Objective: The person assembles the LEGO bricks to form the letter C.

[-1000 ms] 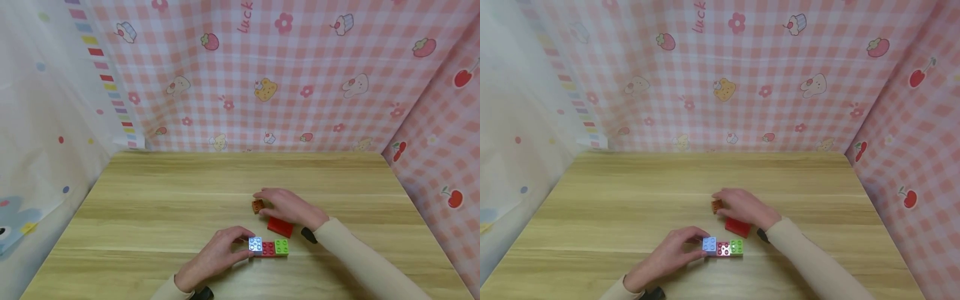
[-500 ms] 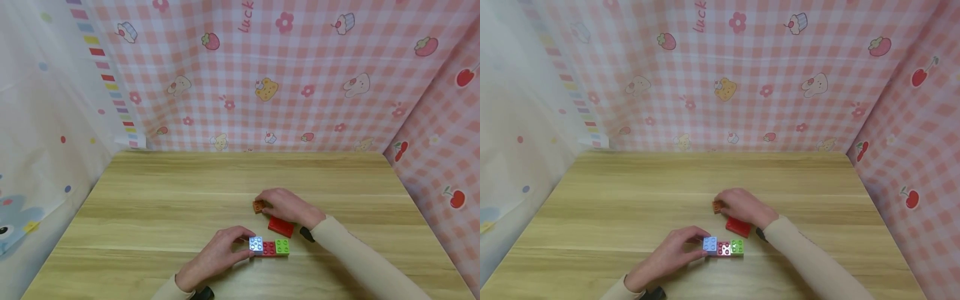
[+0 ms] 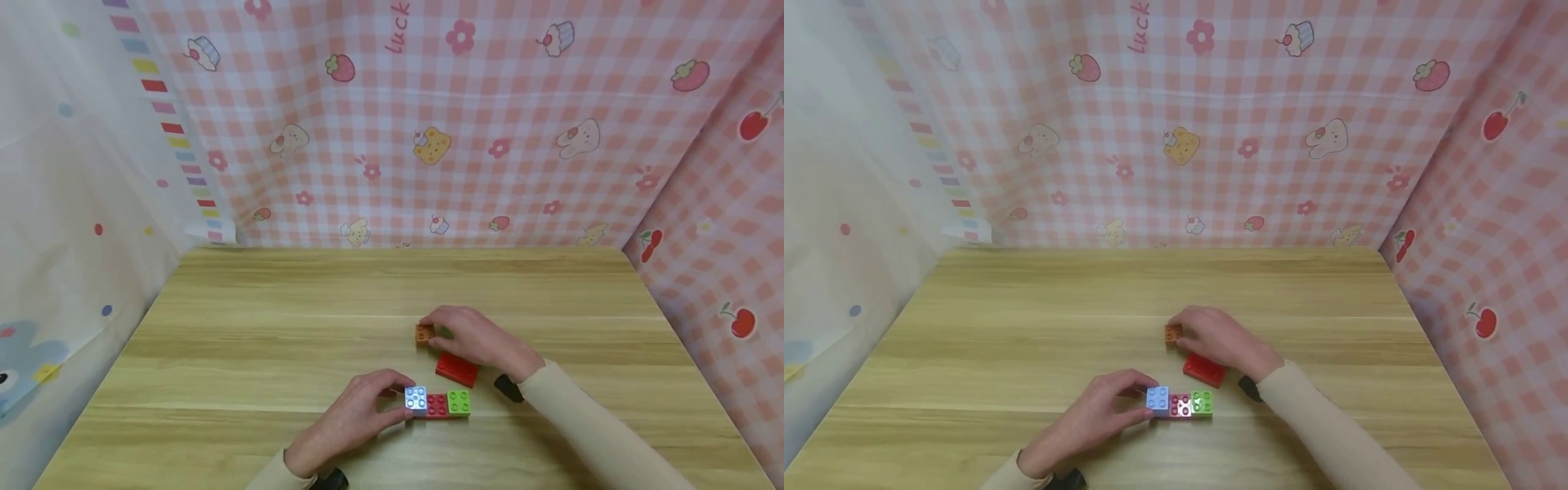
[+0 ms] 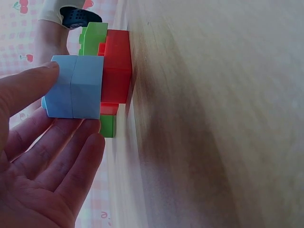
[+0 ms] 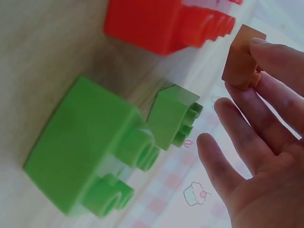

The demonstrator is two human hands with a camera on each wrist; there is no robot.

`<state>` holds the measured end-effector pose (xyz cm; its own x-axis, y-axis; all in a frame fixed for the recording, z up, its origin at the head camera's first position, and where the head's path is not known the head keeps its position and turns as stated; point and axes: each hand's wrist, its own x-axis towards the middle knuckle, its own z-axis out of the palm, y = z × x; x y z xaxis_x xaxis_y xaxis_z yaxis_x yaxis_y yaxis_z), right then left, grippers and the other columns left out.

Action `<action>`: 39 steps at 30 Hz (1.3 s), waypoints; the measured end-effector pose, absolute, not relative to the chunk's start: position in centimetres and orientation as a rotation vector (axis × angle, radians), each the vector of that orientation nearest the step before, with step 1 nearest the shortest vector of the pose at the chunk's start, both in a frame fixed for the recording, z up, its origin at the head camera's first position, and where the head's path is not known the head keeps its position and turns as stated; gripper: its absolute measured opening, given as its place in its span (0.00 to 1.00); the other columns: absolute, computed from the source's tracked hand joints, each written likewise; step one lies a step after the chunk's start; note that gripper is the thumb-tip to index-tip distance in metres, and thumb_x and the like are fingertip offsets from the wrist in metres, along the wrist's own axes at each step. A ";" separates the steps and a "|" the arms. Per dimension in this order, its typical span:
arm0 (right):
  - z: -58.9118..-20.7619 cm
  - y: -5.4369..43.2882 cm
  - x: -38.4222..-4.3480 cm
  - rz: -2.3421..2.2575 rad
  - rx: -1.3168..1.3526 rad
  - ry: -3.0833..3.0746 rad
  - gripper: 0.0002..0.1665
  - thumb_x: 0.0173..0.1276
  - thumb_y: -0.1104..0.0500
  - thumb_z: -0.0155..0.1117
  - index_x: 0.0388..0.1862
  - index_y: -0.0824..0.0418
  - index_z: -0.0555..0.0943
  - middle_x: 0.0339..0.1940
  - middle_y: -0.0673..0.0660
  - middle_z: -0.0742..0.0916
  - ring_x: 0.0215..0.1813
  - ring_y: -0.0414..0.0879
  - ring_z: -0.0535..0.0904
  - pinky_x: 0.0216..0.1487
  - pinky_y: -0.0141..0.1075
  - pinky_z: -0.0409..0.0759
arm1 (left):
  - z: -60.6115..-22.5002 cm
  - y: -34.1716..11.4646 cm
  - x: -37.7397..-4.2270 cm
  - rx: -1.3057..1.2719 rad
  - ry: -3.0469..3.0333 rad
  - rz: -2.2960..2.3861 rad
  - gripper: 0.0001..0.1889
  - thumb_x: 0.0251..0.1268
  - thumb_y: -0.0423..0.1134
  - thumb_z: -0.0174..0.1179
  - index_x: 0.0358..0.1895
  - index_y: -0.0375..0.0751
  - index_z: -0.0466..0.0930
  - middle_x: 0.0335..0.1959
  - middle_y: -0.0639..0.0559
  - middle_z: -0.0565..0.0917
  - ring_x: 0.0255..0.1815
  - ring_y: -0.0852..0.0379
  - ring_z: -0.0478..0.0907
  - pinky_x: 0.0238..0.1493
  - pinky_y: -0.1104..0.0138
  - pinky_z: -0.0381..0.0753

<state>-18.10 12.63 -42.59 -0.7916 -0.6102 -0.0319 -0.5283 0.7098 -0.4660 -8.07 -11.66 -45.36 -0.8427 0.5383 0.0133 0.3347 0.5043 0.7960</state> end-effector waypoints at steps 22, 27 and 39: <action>-41.5 14.4 -15.1 -0.864 -0.967 2.817 0.22 0.73 0.54 0.71 0.62 0.58 0.83 0.56 0.53 0.86 0.57 0.51 0.83 0.59 0.48 0.84 | -45.7 -11.8 -8.1 0.760 2.509 1.274 0.17 0.69 0.43 0.70 0.57 0.46 0.82 0.53 0.55 0.86 0.53 0.58 0.83 0.57 0.63 0.83; -41.5 14.6 -14.8 -0.900 -0.965 2.807 0.22 0.74 0.52 0.69 0.64 0.57 0.82 0.56 0.52 0.86 0.58 0.52 0.83 0.59 0.49 0.83 | -45.7 -11.8 -8.1 0.765 2.510 1.282 0.17 0.69 0.42 0.70 0.57 0.45 0.82 0.53 0.55 0.86 0.53 0.57 0.83 0.57 0.63 0.83; -41.4 14.5 -13.6 -0.951 -1.016 2.801 0.22 0.75 0.49 0.68 0.63 0.53 0.83 0.57 0.51 0.86 0.60 0.55 0.82 0.62 0.53 0.82 | -45.9 -11.7 -8.0 0.816 2.533 1.313 0.16 0.68 0.39 0.71 0.56 0.43 0.83 0.52 0.54 0.87 0.52 0.56 0.84 0.56 0.62 0.84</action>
<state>-13.57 14.55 -41.41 -0.7888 -0.5862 0.1850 -0.5776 0.6040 -0.5492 -7.99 -11.69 -45.92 -0.8347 0.5426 0.0940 0.3896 0.4612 0.7971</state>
